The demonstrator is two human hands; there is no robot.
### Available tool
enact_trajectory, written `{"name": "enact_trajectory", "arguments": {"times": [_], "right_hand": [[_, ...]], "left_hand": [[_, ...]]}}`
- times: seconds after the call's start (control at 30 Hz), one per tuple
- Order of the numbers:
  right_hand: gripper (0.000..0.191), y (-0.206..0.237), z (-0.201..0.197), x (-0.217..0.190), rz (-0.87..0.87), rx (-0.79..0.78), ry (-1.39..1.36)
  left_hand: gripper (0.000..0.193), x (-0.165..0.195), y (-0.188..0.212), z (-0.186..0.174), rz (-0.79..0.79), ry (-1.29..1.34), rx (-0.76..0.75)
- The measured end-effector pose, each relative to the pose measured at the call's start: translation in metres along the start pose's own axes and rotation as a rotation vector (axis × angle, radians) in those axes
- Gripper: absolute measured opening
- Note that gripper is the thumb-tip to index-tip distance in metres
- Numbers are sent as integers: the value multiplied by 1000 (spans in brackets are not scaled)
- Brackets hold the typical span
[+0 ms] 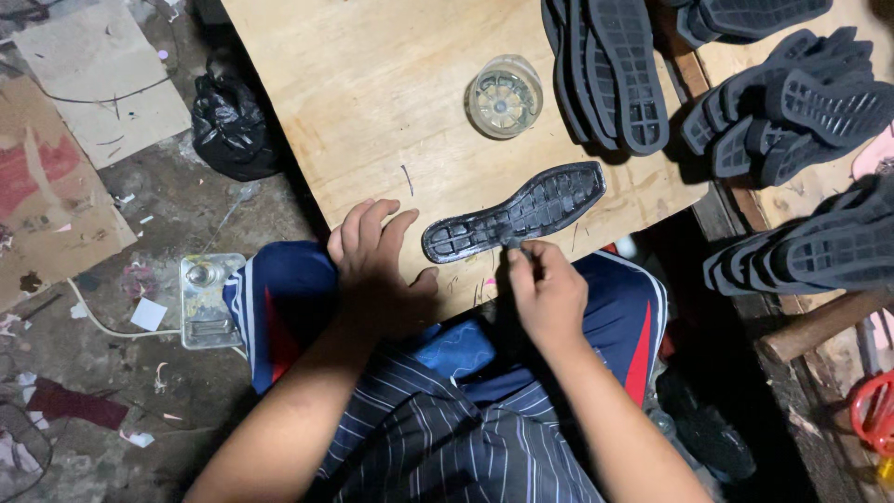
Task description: The person sits at a workbench applying glue to the underside of rubber sandal soles, using a small applicator dipped from a glue container. They work one sole at a time, coating the tread surface, then set the finished sole on the table with the other completed soles and reach for the next one.
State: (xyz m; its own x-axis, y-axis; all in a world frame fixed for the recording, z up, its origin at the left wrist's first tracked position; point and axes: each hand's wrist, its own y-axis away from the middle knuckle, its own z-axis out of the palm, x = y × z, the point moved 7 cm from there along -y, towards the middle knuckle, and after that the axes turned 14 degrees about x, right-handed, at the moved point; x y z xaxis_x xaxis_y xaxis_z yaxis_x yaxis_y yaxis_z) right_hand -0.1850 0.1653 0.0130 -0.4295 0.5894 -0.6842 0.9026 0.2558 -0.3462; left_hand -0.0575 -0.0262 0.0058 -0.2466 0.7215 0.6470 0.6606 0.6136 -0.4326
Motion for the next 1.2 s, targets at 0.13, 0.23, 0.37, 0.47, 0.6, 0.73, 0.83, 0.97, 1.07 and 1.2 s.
{"name": "enact_trajectory", "arguments": {"times": [0.13, 0.23, 0.37, 0.47, 0.6, 0.73, 0.83, 0.97, 1.07, 1.2], "right_hand": [[19, 18, 7, -3, -155, -84, -96], [18, 1, -5, 34, -12, -33, -23], [18, -54, -53, 106, 156, 212, 54], [16, -62, -55, 114, 205, 231, -151], [16, -20, -14, 37, 3, -55, -170], [17, 4, 21, -51, -405, -145, -198], [15, -7, 30, -65, -416, -124, -107], [16, -15, 30, -63, -344, -92, -91], [16, -10, 35, -69, -404, -161, -131], [15, -21, 25, -44, -288, -27, -6]], "left_hand": [[88, 10, 1, -1, 91, -46, 14], [92, 18, 3, 4, 139, -59, -52], [95, 22, 3, 12, 105, -40, -125], [96, 20, 2, 13, 59, -13, -150], [104, 16, 3, 13, -23, 37, -142], [112, 12, 1, 12, -16, 81, -7], [112, 9, 5, 12, -11, 82, 38], [115, 5, 8, 15, -13, 88, 40], [111, 7, 6, 15, -3, 60, 74], [113, 10, 5, 17, -35, 63, -40]]}}
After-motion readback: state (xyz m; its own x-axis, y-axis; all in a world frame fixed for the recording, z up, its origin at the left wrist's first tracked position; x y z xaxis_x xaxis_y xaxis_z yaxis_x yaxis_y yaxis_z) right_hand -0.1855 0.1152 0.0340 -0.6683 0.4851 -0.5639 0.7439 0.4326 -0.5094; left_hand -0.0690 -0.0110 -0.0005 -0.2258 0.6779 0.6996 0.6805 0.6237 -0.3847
